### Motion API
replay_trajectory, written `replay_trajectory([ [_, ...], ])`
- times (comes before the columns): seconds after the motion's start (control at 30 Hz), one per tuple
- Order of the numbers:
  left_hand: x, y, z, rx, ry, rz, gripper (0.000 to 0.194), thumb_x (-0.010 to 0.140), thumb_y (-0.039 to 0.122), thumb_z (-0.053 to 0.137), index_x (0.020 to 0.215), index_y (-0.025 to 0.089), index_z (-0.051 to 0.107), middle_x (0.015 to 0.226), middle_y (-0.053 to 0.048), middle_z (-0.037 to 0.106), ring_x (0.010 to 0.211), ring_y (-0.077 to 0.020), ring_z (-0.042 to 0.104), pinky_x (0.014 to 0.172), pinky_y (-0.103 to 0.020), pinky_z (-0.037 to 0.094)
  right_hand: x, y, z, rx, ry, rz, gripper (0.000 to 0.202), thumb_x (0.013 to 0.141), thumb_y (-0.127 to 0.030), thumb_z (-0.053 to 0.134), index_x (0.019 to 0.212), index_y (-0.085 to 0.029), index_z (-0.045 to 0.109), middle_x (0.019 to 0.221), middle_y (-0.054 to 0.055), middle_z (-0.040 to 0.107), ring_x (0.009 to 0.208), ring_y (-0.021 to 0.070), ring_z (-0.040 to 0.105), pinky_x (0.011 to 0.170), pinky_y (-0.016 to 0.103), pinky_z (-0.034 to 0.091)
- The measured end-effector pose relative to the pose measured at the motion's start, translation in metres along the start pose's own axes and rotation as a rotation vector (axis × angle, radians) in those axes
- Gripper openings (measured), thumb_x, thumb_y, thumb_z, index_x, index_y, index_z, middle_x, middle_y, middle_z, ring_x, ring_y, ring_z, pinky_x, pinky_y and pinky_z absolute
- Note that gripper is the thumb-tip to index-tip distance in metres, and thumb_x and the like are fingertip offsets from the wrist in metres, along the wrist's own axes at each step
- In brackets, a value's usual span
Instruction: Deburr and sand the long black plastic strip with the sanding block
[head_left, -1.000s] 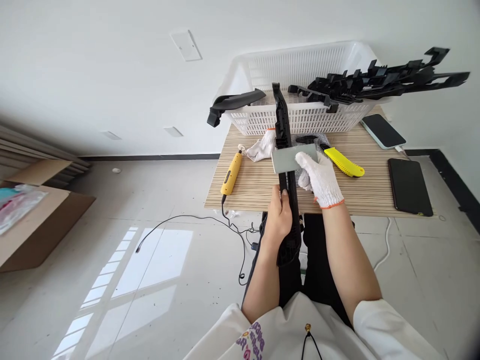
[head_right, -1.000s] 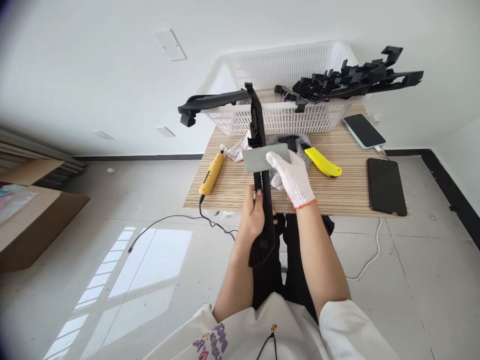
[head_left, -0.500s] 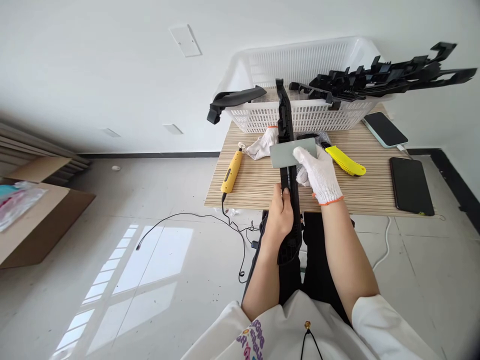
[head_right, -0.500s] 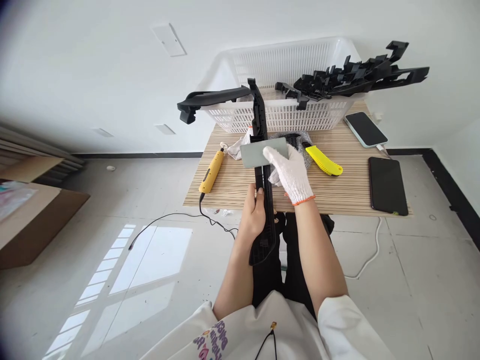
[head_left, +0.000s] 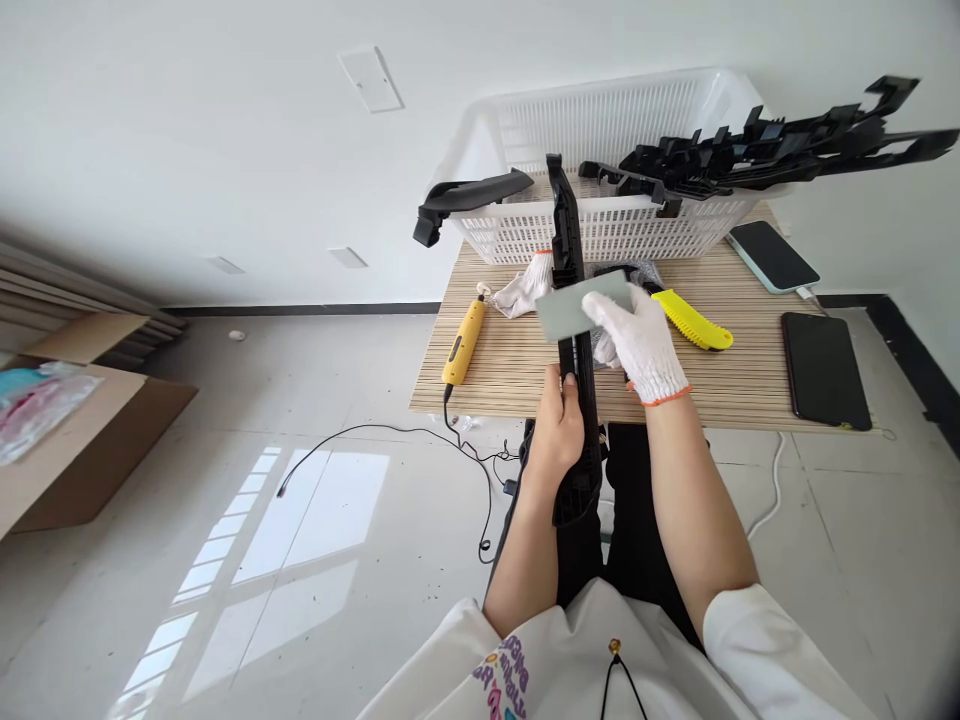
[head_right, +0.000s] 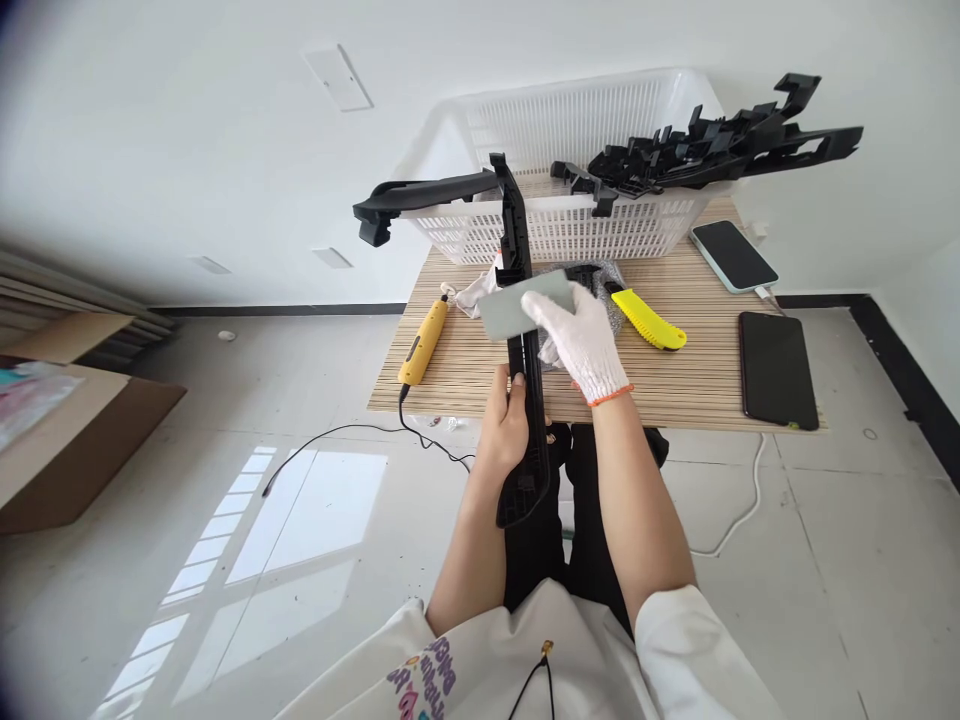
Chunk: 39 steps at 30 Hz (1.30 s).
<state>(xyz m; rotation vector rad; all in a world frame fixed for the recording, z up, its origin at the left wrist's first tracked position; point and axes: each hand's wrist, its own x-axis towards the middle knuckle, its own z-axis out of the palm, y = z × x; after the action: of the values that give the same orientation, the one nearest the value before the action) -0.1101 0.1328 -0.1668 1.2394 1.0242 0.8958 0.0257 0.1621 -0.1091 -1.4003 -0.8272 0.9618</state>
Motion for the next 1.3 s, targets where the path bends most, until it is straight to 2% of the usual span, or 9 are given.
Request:
replay_trajectory([
  [0.23,0.0,0.0,0.0,0.013,-0.036,-0.072,0.041,0.097,0.057,0.042,0.12,0.024,0.049,0.078,-0.002,0.06,0.055,-0.014,0.06,0.05,-0.029,0.054,-0.005,-0.002,0.001,-0.023,0.017,0.006,0.033,0.079,-0.047,0.068,0.095,-0.02,0.06,0.049,-0.006,0.054,0.036,0.0106,0.052,0.029,0.019,0.04],
  [0.37,0.001,0.003,0.0,0.037,-0.004,-0.079,0.037,0.098,0.054,0.041,0.122,0.027,0.044,0.081,-0.001,0.057,0.05,-0.0109,0.056,0.044,-0.025,0.051,-0.007,-0.004,0.005,-0.087,-0.148,0.05,0.033,0.076,-0.045,0.072,0.094,-0.019,0.062,0.051,-0.005,0.058,0.037,0.0113,0.054,0.03,0.02,0.042],
  [0.5,0.0,0.005,0.001,0.037,-0.032,-0.044,0.033,0.099,0.054,0.039,0.112,0.024,0.047,0.074,0.002,0.05,0.051,-0.01,0.055,0.046,-0.024,0.052,-0.006,-0.003,0.006,-0.05,0.019,0.025,0.034,0.078,-0.049,0.068,0.095,-0.02,0.061,0.049,-0.005,0.057,0.038,0.0114,0.055,0.031,0.018,0.042],
  [0.6,0.0,0.005,0.0,0.031,-0.014,-0.059,0.037,0.098,0.054,0.041,0.121,0.026,0.045,0.072,0.002,0.051,0.048,-0.0106,0.054,0.042,-0.024,0.05,-0.005,-0.002,0.003,-0.082,-0.135,0.069,0.033,0.075,-0.048,0.071,0.091,-0.02,0.061,0.046,-0.005,0.055,0.036,0.0121,0.054,0.029,0.019,0.04],
  [0.77,0.0,0.004,0.0,-0.022,-0.037,-0.071,0.038,0.095,0.06,0.044,0.107,0.024,0.049,0.068,0.001,0.053,0.053,-0.0143,0.059,0.047,-0.028,0.054,-0.004,0.0,0.002,0.009,0.14,0.025,0.034,0.078,-0.052,0.068,0.089,-0.021,0.06,0.049,-0.004,0.058,0.037,0.0113,0.054,0.031,0.018,0.041],
  [0.9,0.0,0.005,0.0,-0.038,-0.009,-0.088,0.04,0.093,0.06,0.047,0.112,0.025,0.048,0.071,0.0,0.055,0.058,-0.0163,0.062,0.052,-0.031,0.057,-0.003,0.003,0.004,-0.022,-0.041,0.095,0.035,0.075,-0.052,0.072,0.087,-0.021,0.062,0.044,-0.003,0.055,0.036,0.0129,0.053,0.03,0.02,0.039],
  [1.03,-0.002,0.007,0.001,-0.03,-0.033,-0.084,0.037,0.094,0.06,0.044,0.103,0.024,0.047,0.069,0.001,0.052,0.056,-0.0148,0.06,0.053,-0.03,0.057,-0.002,0.004,-0.003,0.178,0.151,0.031,0.038,0.075,-0.057,0.071,0.081,-0.024,0.054,0.043,-0.006,0.05,0.031,0.0083,0.04,0.027,0.02,0.029],
  [1.2,-0.004,0.013,-0.005,-0.077,-0.086,-0.166,0.031,0.095,0.056,0.046,0.104,0.026,0.044,0.066,0.004,0.051,0.055,-0.0141,0.059,0.053,-0.029,0.056,-0.013,0.0,-0.016,0.229,0.002,0.011,0.041,0.074,-0.05,0.074,0.068,-0.025,0.042,0.039,-0.01,0.035,0.029,0.0049,0.024,0.025,0.019,0.017],
  [1.3,-0.007,0.019,-0.013,-0.173,-0.195,-0.257,0.026,0.095,0.049,0.047,0.11,0.028,0.04,0.065,0.006,0.055,0.055,-0.0126,0.059,0.056,-0.028,0.056,-0.022,-0.003,-0.021,0.214,-0.03,-0.014,0.028,0.077,-0.043,0.073,0.089,-0.024,0.056,0.051,-0.009,0.053,0.03,0.0046,0.033,0.027,0.017,0.02],
])
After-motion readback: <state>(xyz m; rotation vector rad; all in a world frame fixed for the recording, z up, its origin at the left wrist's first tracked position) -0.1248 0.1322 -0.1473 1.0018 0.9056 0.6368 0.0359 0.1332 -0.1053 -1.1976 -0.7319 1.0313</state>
